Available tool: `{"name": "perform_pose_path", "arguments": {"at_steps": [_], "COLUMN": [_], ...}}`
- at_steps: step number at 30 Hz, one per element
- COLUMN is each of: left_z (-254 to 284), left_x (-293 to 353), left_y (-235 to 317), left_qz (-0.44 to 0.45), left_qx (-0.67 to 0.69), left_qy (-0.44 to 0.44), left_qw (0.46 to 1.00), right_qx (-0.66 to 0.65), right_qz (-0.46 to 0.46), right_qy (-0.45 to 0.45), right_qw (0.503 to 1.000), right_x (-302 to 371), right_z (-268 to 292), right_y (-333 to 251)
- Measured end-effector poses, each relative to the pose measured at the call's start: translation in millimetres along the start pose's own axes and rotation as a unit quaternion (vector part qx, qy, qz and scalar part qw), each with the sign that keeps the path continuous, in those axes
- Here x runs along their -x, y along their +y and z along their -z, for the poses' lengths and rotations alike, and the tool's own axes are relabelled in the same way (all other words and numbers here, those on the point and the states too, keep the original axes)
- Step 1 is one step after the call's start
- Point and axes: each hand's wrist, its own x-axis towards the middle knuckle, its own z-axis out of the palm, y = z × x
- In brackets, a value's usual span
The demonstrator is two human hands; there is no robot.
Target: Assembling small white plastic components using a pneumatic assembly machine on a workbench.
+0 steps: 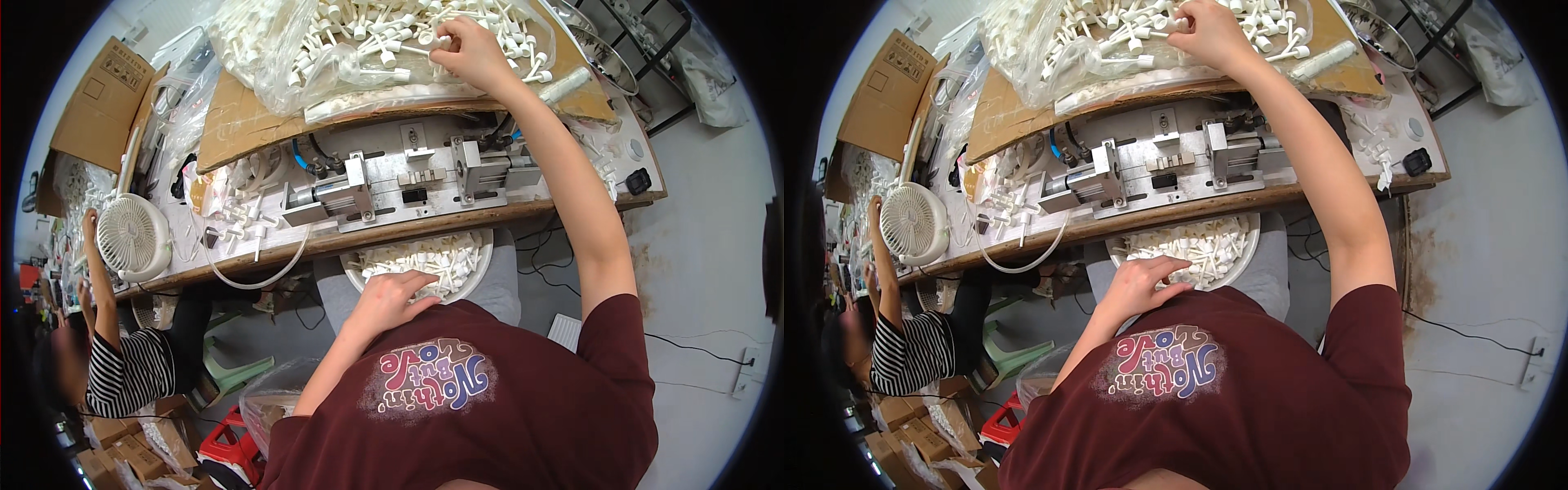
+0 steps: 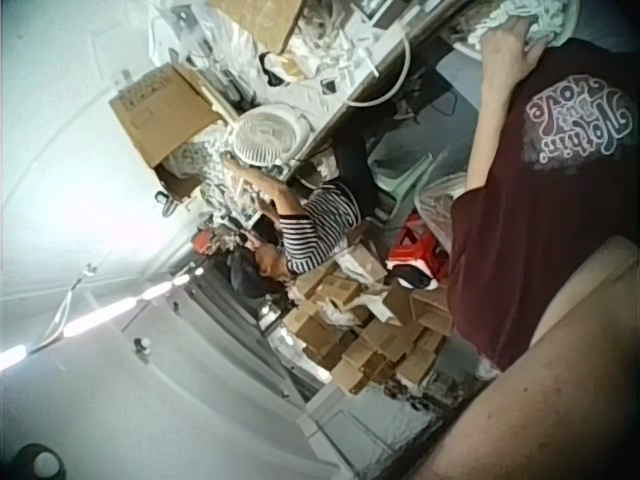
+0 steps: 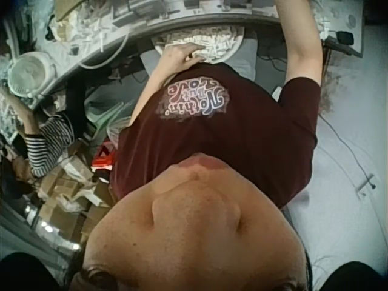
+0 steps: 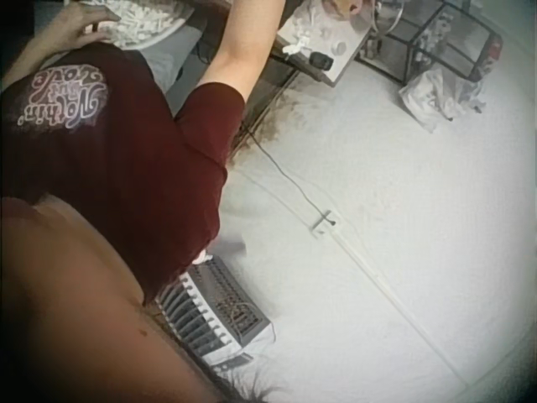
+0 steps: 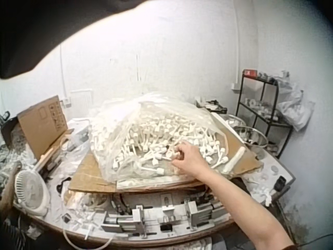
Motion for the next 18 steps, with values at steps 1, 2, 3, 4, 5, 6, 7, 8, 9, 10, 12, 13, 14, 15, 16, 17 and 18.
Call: {"name": "perform_pose_path", "arguments": {"at_steps": [1, 2, 3, 4, 5, 6, 7, 8, 9, 10, 12, 13, 14, 15, 16, 17, 18], "left_z": [0, 0, -1, -3, -4, -4, -5, -5, -4, -3, -1, -1, -1, -1, -1, -2, -3], "left_x": [-1, -1, -3, -1, 1, 0, 2, 1, 1, -1, -4, -4, -3, -3, -2, -1, -1], "left_y": [0, 1, -1, -3, -5, -5, -5, -5, -3, -1, 0, 2, 3, 4, 3, 1, 0], "left_qz": [-0.001, -0.002, -0.009, -0.015, -0.022, -0.024, -0.027, -0.023, -0.021, -0.019, -0.021, -0.019, -0.018, -0.016, -0.015, -0.013, -0.014], "left_qx": [0.002, 0.004, 0.005, 0.006, 0.008, 0.004, 0.001, 0.005, 0.006, 0.007, 0.004, 0.005, 0.006, 0.008, 0.009, 0.01, 0.011], "left_qy": [0.0, -0.001, 0.01, 0.021, 0.031, 0.035, 0.036, 0.035, 0.032, 0.029, 0.021, 0.018, 0.015, 0.014, 0.015, 0.015, 0.015], "left_qw": [1.0, 1.0, 1.0, 1.0, 0.999, 0.999, 0.999, 0.999, 0.999, 0.999, 1.0, 1.0, 1.0, 1.0, 1.0, 1.0, 1.0], "right_qx": [-0.061, -0.121, -0.179, -0.235, -0.289, -0.338, -0.387, -0.414, -0.446, -0.463, -0.503, -0.51, -0.518, -0.524, -0.517, -0.501, -0.483], "right_qz": [-0.029, -0.058, -0.083, -0.098, -0.114, -0.126, -0.128, -0.14, -0.159, -0.17, -0.19, -0.193, -0.196, -0.199, -0.195, -0.191, -0.186], "right_qy": [-0.011, -0.022, -0.034, -0.042, -0.051, -0.057, -0.03, -0.023, -0.018, -0.013, -0.005, -0.005, -0.006, -0.009, -0.018, -0.021, -0.021], "right_qw": [0.998, 0.991, 0.98, 0.966, 0.949, 0.931, 0.913, 0.899, 0.881, 0.87, 0.843, 0.838, 0.833, 0.828, 0.833, 0.844, 0.855], "right_x": [1, 2, 0, 1, 8, 10, 14, 14, 19, 20, 20, 22, 24, 24, 24, 24, 24], "right_z": [1, 0, 4, 6, 5, 11, 12, 14, 11, 11, 10, 8, 7, 7, 6, 4, 4], "right_y": [5, 13, 10, 7, 3, -7, -15, -18, -20, -19, -19, -19, -18, -18, -18, -19, -20]}}
